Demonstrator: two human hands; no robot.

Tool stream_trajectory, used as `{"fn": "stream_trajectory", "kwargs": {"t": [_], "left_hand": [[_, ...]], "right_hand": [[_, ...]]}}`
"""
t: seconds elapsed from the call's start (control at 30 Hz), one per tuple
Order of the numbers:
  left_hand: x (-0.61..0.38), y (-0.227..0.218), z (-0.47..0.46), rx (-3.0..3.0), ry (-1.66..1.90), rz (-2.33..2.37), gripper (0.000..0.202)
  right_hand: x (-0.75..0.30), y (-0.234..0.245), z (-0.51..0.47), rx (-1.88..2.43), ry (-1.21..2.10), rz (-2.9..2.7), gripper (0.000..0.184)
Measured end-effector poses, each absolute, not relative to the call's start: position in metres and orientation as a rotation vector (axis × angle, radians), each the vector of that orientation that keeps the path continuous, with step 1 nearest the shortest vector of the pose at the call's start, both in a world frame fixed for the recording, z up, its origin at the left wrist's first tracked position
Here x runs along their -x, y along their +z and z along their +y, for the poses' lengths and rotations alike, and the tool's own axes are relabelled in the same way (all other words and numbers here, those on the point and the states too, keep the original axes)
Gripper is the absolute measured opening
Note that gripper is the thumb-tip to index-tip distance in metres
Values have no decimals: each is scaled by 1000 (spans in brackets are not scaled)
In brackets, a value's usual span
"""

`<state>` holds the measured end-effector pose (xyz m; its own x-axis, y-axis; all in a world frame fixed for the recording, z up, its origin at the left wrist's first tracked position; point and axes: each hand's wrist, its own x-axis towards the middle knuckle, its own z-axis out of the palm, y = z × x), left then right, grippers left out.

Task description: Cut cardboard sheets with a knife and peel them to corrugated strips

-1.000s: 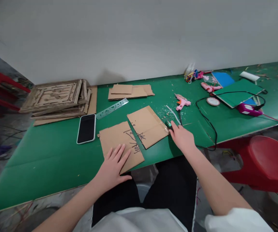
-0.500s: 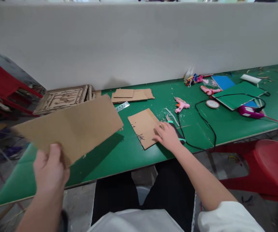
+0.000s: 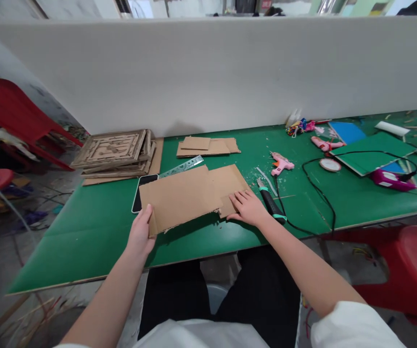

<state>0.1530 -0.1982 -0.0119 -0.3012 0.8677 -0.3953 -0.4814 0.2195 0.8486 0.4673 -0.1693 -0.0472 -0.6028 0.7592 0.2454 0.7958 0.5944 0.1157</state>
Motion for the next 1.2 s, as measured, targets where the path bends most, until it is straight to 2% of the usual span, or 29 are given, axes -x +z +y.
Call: {"fn": "stream_trajectory", "kwargs": {"t": [0.1, 0.2, 0.3, 0.4, 0.53, 0.7, 0.87, 0.97, 1.1, 1.13, 1.2], "left_hand": [[-156, -12, -199, -402, 1409, 1256, 28], [-159, -10, -204, -367, 1420, 1243, 31], [-169, -11, -212, -296, 1439, 1202, 33], [-188, -16, -222, -283, 1439, 1078, 37], [-215, -26, -238, -224, 1324, 1021, 48], [-234, -29, -241, -171, 1322, 977, 49], [-239, -30, -236, -163, 1280, 922, 43], [-232, -29, -245, -297, 936, 938, 33], [-210, -17, -258, -734, 351, 970, 34], [-204, -12, -256, -870, 307, 966, 35], [-194, -2, -242, -1154, 380, 991, 34]], "right_hand": [[-468, -42, -168, 1276, -387, -2545, 55], [-474, -29, -166, 1441, -431, -2273, 38], [-483, -13, -155, 1736, -407, -1758, 34], [-490, -3, -132, 1803, -23, -1273, 35], [-490, -8, -104, 1500, 702, -739, 19], [-483, -21, -101, 1380, 918, -624, 8], [-479, -30, -100, 1430, 965, -656, 10], [-481, -32, -92, 1525, 976, -724, 16], [-495, -26, -92, 1730, 905, -873, 40], [-500, -23, -96, 1791, 850, -926, 43], [-512, -17, -108, 1925, 676, -1065, 36]]}}
